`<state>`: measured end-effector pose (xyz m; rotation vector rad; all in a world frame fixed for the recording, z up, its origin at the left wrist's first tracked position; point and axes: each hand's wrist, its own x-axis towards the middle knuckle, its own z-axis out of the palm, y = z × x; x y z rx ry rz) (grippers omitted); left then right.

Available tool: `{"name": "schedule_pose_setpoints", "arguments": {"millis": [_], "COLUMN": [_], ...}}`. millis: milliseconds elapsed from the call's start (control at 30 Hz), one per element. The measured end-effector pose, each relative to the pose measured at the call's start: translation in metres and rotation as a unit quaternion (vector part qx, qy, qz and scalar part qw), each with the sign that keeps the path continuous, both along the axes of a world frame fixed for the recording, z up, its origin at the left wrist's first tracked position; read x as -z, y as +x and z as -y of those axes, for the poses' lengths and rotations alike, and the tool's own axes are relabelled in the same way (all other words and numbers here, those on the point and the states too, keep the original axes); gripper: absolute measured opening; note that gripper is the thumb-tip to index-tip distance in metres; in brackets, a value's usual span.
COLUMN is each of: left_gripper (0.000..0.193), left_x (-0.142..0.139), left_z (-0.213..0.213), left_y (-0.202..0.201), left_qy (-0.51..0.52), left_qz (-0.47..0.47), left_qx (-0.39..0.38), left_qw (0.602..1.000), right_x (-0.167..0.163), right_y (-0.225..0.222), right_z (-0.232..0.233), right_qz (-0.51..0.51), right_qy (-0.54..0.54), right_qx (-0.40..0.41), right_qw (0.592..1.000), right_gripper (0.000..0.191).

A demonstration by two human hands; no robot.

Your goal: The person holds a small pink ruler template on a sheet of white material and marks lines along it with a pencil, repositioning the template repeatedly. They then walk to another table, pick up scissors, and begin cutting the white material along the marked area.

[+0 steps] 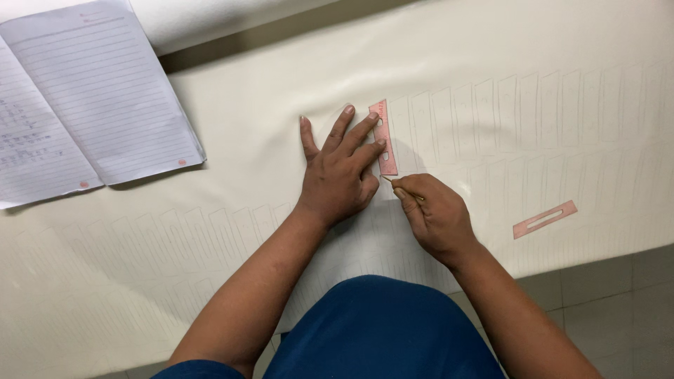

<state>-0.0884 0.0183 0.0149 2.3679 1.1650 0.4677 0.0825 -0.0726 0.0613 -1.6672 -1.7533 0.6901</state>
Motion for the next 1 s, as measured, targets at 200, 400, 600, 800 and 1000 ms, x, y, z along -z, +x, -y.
{"name": "schedule_pose_setpoints", "arguments": {"millis": [200,400,600,800,1000], "left_gripper": [0.045,0.047,0.08,0.04,0.037], "left_x": [-0.004,0.005,0.009,0.01,0.016], "left_z": [-0.001,0.0,0.001,0.003,0.007], "left_y": [-0.003,0.002,0.004,0.002,0.003], "left_qy": [-0.032,-0.02,-0.054,0.0,0.035], "left_qz": [0.04,-0.027,0.036,-0.034,-0.001], "left_qx": [0.014,-0.01,-0.041,-0.013,-0.037], "left_qw": [0.999,0.999,0.997,0.999,0.999], "right_x": [-0.001,0.005,0.008,0.005,0.01], "right_y": [-0.005,-0.005,-0.003,0.005,0.006], "right_z": [-0.008,-0.038,-0.058,-0.057,-0.066], "right_qz": [0.055,0.067,0.023,0.034,0.051], "right_qy": [0.037,0.075,0.086,0.096,0.04], "right_qx": [-0.009,0.007,0.009,0.058,0.03], "right_qw": [0.998,0.995,0.996,0.993,0.997], "right_gripper": [0.009,0.008,0.007,0.005,0.007]}}
